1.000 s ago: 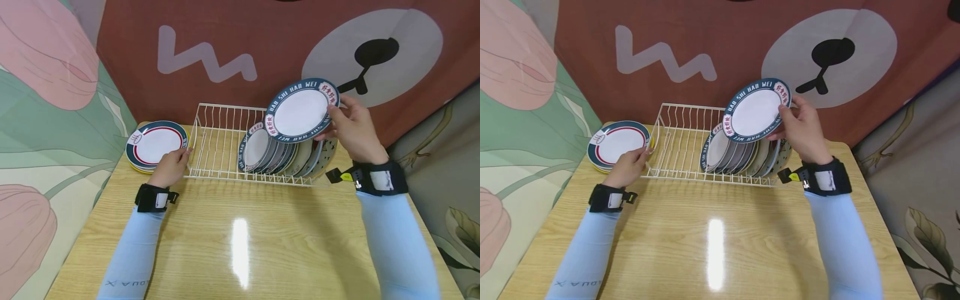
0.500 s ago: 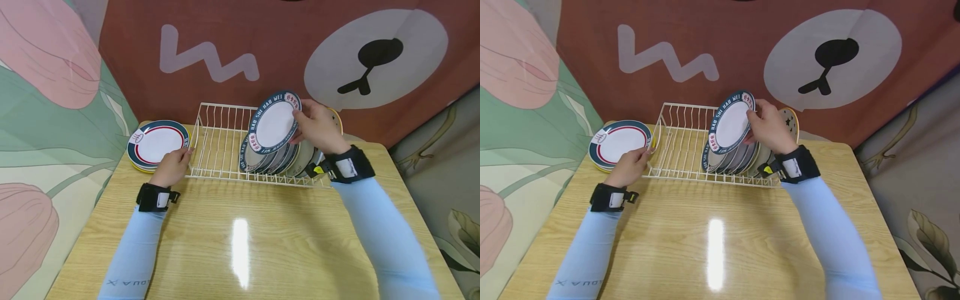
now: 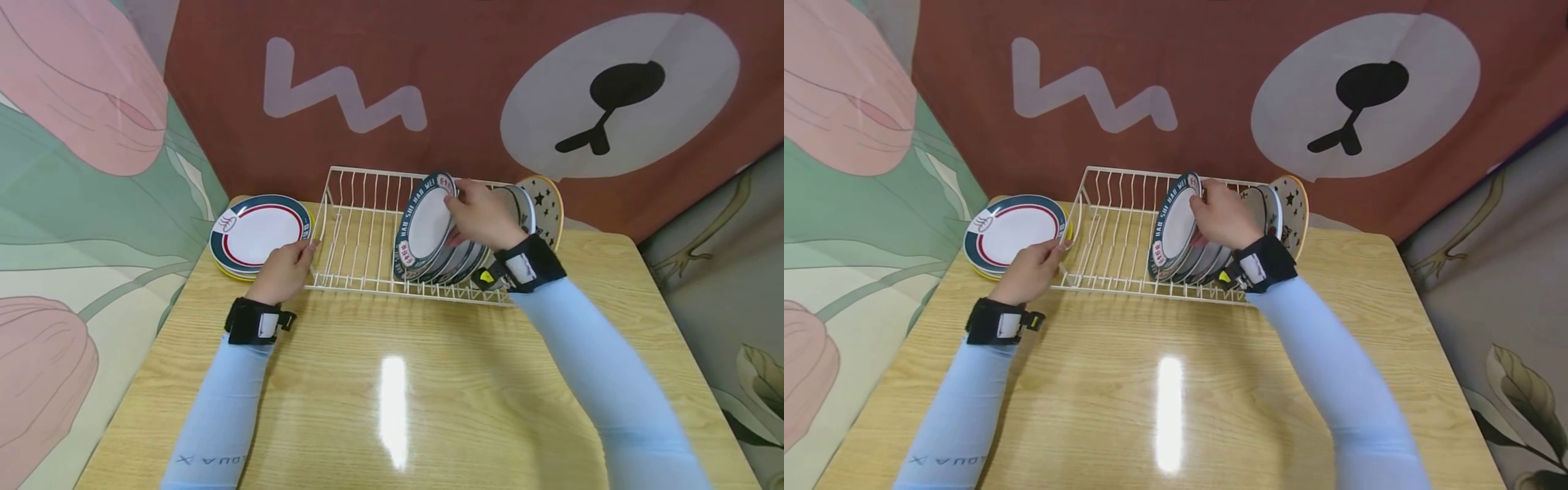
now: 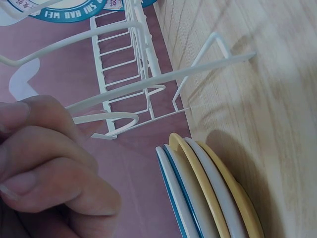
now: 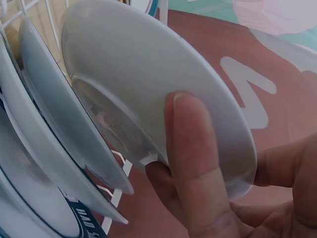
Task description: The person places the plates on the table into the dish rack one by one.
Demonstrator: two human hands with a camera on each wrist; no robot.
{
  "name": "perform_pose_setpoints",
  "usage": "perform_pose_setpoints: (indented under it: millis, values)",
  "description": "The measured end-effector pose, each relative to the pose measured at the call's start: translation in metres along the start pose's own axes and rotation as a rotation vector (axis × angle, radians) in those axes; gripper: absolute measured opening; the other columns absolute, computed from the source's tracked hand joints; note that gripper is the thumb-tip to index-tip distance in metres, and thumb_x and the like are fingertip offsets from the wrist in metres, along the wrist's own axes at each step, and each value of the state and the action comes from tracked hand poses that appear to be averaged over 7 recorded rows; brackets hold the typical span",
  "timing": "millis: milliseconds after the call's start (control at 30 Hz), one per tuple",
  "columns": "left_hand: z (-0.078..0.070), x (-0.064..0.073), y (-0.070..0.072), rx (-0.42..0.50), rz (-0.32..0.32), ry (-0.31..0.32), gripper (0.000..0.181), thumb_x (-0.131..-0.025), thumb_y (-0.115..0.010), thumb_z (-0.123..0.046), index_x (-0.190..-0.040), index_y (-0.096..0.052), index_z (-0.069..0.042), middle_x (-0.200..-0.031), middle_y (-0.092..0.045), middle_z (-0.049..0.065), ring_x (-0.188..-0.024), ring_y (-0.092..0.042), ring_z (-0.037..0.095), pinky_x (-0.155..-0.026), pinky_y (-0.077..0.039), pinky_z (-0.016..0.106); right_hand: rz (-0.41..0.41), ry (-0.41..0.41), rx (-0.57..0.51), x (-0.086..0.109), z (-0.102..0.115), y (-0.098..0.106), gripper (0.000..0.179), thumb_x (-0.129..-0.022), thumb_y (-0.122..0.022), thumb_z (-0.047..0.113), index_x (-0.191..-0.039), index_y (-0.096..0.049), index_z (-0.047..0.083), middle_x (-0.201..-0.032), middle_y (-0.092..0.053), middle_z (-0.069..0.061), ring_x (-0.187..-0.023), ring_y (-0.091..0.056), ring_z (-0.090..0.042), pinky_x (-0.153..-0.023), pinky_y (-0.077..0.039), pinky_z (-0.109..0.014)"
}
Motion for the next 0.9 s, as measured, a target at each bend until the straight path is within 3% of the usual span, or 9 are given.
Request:
perform_pose_setpoints:
  millis: [233,367,600,900]
  values:
    - [-0.001,-0.001,0.0,0.008,-0.007,-0.003,0.036,-0.107,-0.034,-0.028,-0.115,-0.061,-0.006,-0.065,-0.05,0.009,-0.051,-0.046,0.024,-0.048,-0.038,0.036,0.034,-0.018,0.061,-0.004,0.0,-0.011,0.049,-0.105,-0.039,0.025,-0.147,-0.03,0.0,-0.095,-0.064,-0.019,-0.06,-0.065,-0.032,-0.06,-0.056,-0.049]
    - [-0.001,-0.001,0.0,0.002,-0.004,-0.003,0.039,-0.107,-0.034,-0.027,-0.126,-0.059,-0.004,-0.065,-0.05,0.01,-0.052,-0.046,0.024,-0.05,-0.039,0.036,0.028,-0.04,0.084,-0.009,-0.001,-0.016,0.051,-0.105,-0.038,0.025,-0.148,-0.028,-0.001,-0.088,-0.066,-0.02,-0.058,-0.065,-0.029,-0.061,-0.056,-0.048]
    - [0.0,-0.001,0.0,-0.004,-0.002,0.0,0.041,-0.107,-0.034,-0.028,-0.13,-0.056,-0.003,-0.066,-0.05,0.01,-0.053,-0.046,0.024,-0.051,-0.04,0.037,0.039,-0.061,0.077,-0.016,-0.005,-0.028,0.053,-0.105,-0.038,0.024,-0.149,-0.023,-0.003,-0.103,-0.064,-0.025,-0.056,-0.065,-0.027,-0.055,-0.057,-0.044]
    - [0.0,0.0,0.0,0.002,0.003,0.015,0.042,-0.107,-0.034,-0.028,-0.134,-0.054,-0.003,-0.067,-0.05,0.01,-0.055,-0.047,0.024,-0.051,-0.04,0.036,0.077,-0.078,0.067,-0.021,-0.008,-0.041,0.054,-0.105,-0.037,0.023,-0.149,-0.021,-0.003,-0.103,-0.063,-0.02,-0.058,-0.066,-0.027,-0.067,-0.057,-0.041]
Point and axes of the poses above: each hand's wrist, its own x-axis away from the middle knuckle, its own y-axis out of the back of the hand, z = x × y, the point moved 7 cm from there along -x, towards the middle knuckle
